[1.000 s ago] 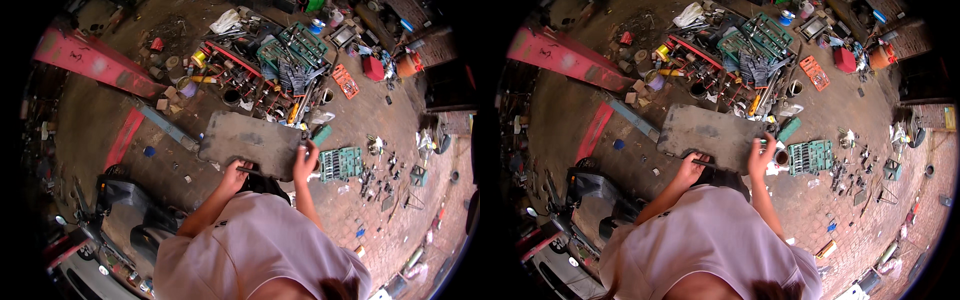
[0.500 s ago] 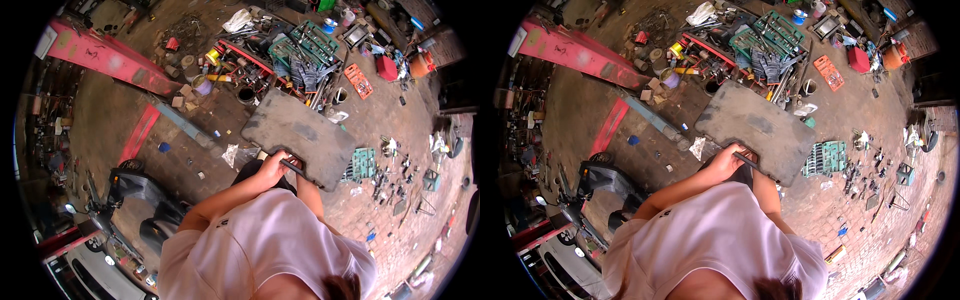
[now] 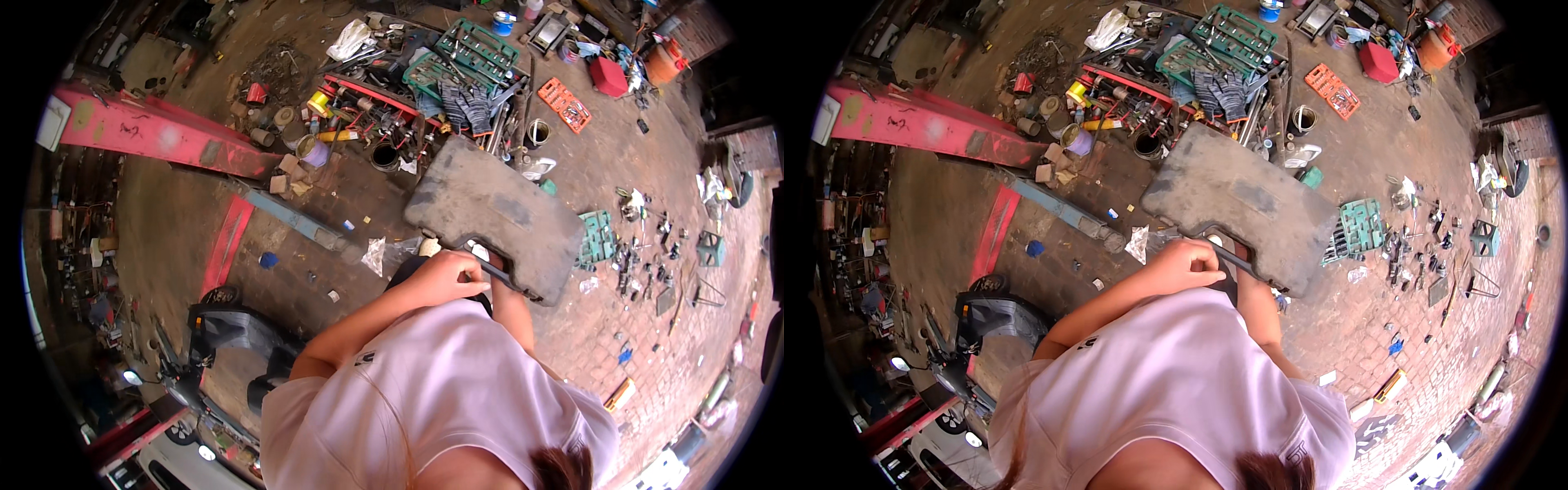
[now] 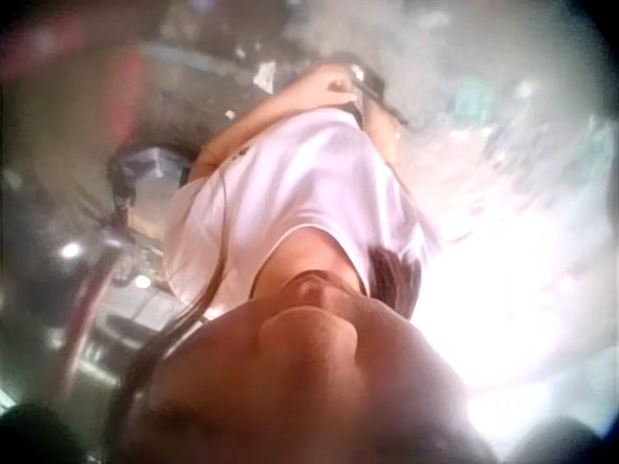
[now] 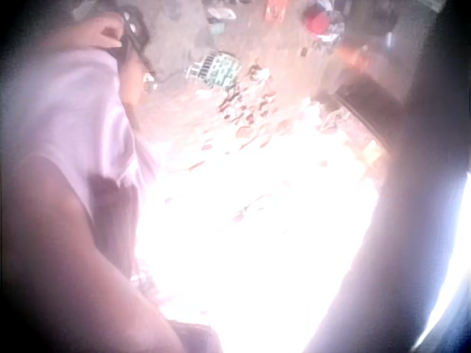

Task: The person moves around a cluttered workshop, picking up and placing down various mechanical parts, tools, and fluid containers. They handle a plastic tray, a metal bowl with small parts, a brake caliper, and several bottles of brake fluid, moving them between the floor and a workbench.

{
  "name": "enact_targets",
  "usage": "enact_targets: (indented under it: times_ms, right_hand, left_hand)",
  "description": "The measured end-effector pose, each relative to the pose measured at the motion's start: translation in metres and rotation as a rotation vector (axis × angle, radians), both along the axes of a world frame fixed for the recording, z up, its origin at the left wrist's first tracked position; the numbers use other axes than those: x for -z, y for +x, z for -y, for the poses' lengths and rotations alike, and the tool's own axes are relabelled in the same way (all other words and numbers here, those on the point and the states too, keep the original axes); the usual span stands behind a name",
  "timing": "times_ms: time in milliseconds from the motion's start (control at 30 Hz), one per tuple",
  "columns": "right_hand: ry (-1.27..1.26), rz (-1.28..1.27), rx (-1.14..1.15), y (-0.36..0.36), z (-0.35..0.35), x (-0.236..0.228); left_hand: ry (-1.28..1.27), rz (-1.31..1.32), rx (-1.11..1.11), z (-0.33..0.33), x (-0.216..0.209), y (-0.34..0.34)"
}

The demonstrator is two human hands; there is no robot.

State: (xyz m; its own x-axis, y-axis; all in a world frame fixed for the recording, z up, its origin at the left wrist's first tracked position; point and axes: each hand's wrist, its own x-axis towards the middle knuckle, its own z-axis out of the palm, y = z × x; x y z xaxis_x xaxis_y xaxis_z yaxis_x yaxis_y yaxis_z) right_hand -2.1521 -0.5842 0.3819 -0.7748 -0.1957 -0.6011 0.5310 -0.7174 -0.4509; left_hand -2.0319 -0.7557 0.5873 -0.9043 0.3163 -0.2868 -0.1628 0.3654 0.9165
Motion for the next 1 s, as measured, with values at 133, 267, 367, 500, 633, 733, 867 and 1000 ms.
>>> enact_targets:
  times_ms: [133, 267, 367, 500, 633, 733, 867, 1000]
  right_hand:
    - [-0.008, 0.011, 0.01, 0.012, 0.002, 0.002]
    - [-0.019, 0.003, 0.029, 0.012, -0.002, -0.001]
    - [-0.025, -0.003, 0.058, 0.011, -0.003, 0.0]
    - [-0.037, 0.001, 0.08, 0.015, 0.004, 0.002]
    - [-0.047, 0.01, 0.088, 0.017, 0.016, 0.004]
    - [-0.058, 0.008, 0.087, 0.016, 0.021, 0.003]
    - [-0.06, 0.006, 0.102, 0.016, 0.023, 0.004]
    - [-0.058, 0.005, 0.113, 0.012, 0.026, 0.004]
  left_hand:
    - [-0.468, -0.645, 0.012, -0.008, -0.004, -0.01]
    - [-0.748, -0.733, 0.089, -0.015, 0.0, -0.011]
    - [-0.696, -0.779, 0.089, -0.014, -0.014, -0.016]
    - [-0.584, -0.982, -0.012, -0.001, -0.058, -0.056]
    - [-0.615, -1.118, -0.071, 0.027, -0.085, -0.123]
    - [-0.611, -1.121, -0.051, 0.04, -0.091, -0.162]
    - [-0.555, -1.034, -0.024, 0.049, -0.088, -0.187]
    - [-0.476, -0.944, -0.03, 0.049, -0.09, -0.194]
